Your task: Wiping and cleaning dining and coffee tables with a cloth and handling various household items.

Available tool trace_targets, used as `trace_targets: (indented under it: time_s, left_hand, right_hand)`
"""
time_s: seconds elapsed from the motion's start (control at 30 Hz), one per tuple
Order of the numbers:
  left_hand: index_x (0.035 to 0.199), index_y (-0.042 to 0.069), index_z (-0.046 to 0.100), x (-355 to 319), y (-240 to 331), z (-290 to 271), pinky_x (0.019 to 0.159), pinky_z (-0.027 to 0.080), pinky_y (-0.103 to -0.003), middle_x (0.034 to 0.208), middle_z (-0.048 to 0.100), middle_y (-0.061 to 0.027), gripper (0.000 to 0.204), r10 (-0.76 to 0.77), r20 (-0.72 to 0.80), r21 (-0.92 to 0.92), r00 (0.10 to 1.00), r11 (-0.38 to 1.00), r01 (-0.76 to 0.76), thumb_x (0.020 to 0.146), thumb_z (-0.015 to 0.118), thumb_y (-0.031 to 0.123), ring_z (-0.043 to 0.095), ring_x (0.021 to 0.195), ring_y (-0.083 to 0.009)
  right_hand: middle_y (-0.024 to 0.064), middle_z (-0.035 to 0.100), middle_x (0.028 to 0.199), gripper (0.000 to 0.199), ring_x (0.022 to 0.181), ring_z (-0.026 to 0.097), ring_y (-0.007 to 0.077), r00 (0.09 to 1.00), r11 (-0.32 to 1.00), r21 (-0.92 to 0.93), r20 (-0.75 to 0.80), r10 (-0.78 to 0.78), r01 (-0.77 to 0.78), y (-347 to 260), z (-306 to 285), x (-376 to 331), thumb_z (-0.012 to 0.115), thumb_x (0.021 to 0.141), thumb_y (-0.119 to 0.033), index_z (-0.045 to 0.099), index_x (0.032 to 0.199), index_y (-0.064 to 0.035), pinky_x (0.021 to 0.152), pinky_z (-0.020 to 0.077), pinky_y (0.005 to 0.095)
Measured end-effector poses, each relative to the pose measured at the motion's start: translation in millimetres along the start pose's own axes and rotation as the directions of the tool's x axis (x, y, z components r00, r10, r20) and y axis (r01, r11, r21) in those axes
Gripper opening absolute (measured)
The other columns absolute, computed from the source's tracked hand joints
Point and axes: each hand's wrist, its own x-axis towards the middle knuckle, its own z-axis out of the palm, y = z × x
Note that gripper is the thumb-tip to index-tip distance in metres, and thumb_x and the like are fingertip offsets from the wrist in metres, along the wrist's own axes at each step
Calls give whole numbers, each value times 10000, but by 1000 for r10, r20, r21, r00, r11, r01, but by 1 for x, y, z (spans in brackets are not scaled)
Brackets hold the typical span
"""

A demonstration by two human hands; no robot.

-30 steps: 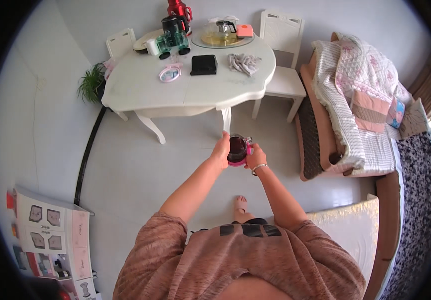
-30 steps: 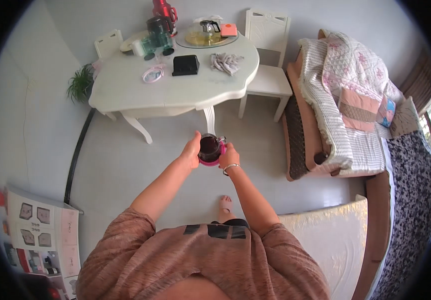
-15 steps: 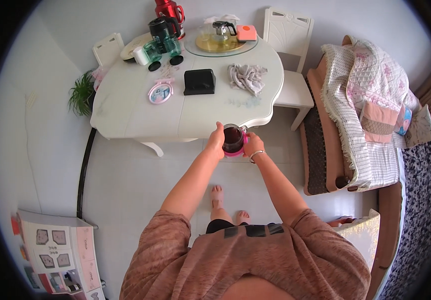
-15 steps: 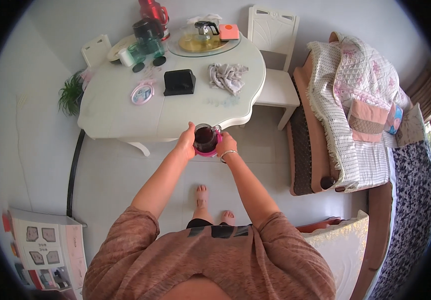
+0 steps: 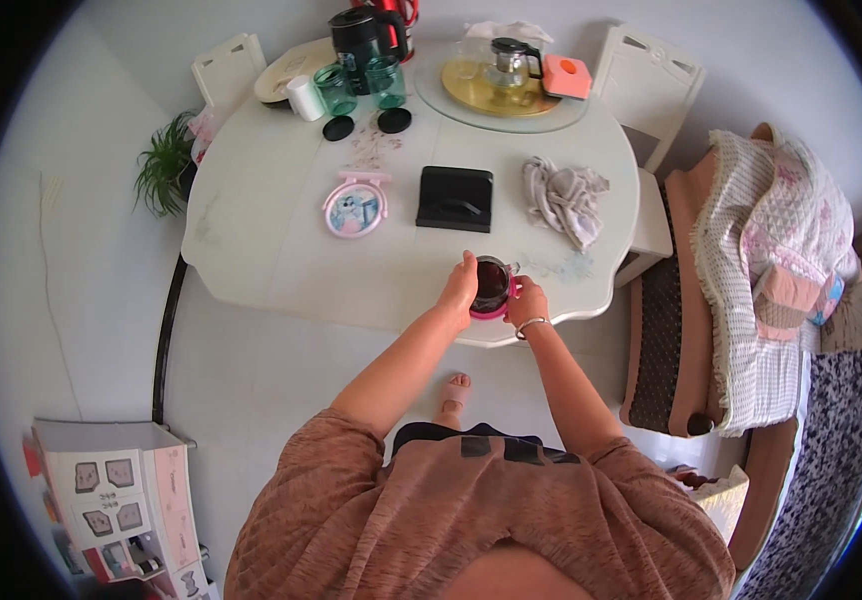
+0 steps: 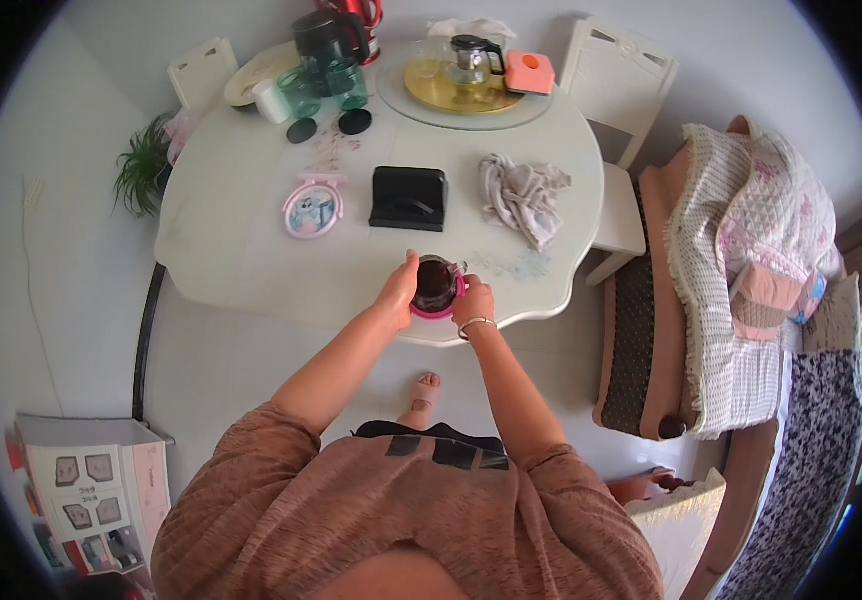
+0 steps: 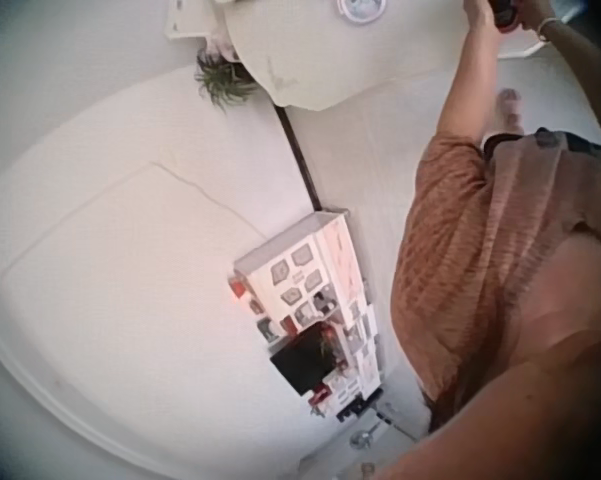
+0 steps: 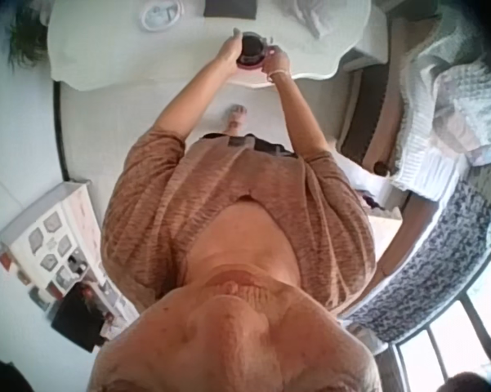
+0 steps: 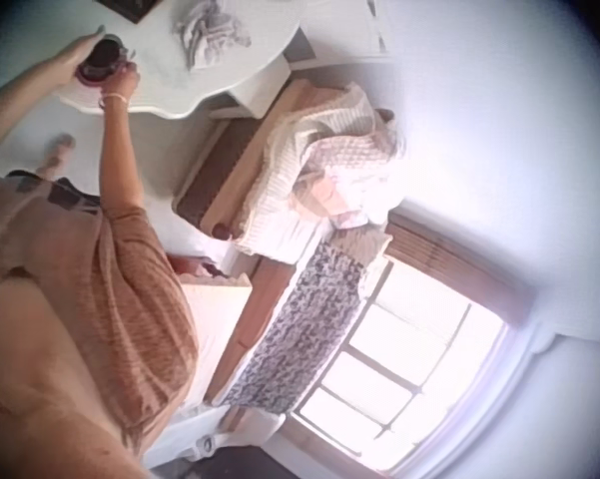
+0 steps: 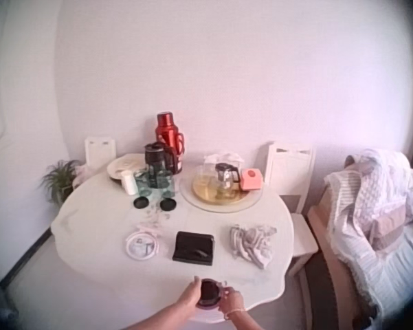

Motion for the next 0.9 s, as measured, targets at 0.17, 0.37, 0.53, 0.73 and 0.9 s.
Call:
trace_targets:
  time_s: [0.17,0.37,0.53,0.73,0.9]
  left_hand:
    - [1047,36,451,4,23,-40,775,437,-324,990,524,-82,519,-14,-39,-44,999,999,12,877,189,451,526,893,-176]
    - [1038,66,510,12,28,-116,810,414,-312,1054,537,-45,515,17,-118,-212,993,976,-42,866,251,477,515,951,-144]
    - [1092,45,444,-9,58,-167,817,374,-339,1091,499,-74,547,-34,-307,-183,951,983,-24,838,312,510,482,987,-186]
    - [1118,-23,405,-1,92,-240,844,393,-341,1115,478,-112,561,-50,-301,-254,952,967,-29,853,324,466,478,1002,-194]
    - [1177,-13,357,26,124,-311,894,337,-351,1208,406,-116,605,-47,-267,-194,963,981,-6,843,324,490,408,1088,-202]
  right_hand:
    - [219,519,898,280,826,537,333,996,1000,12,90,-24,23,-28,38,14,506,692,-56,529,971,-63,730,442,377]
    - [162,565,835,302,478,585,242,945,919,-218,70,-321,328,-53,109,17,483,671,17,517,970,-7,508,507,315]
    - [189,549,846,329,645,603,274,940,951,-115,225,-258,288,-102,148,21,507,662,-20,521,991,-17,551,510,314]
    - [208,567,810,321,687,596,283,926,892,-255,168,-338,372,-158,211,23,498,658,-18,545,975,-29,612,498,347]
    - [206,588,732,338,584,604,270,929,908,-208,156,-336,363,-195,274,42,477,661,-2,541,992,-19,587,496,343]
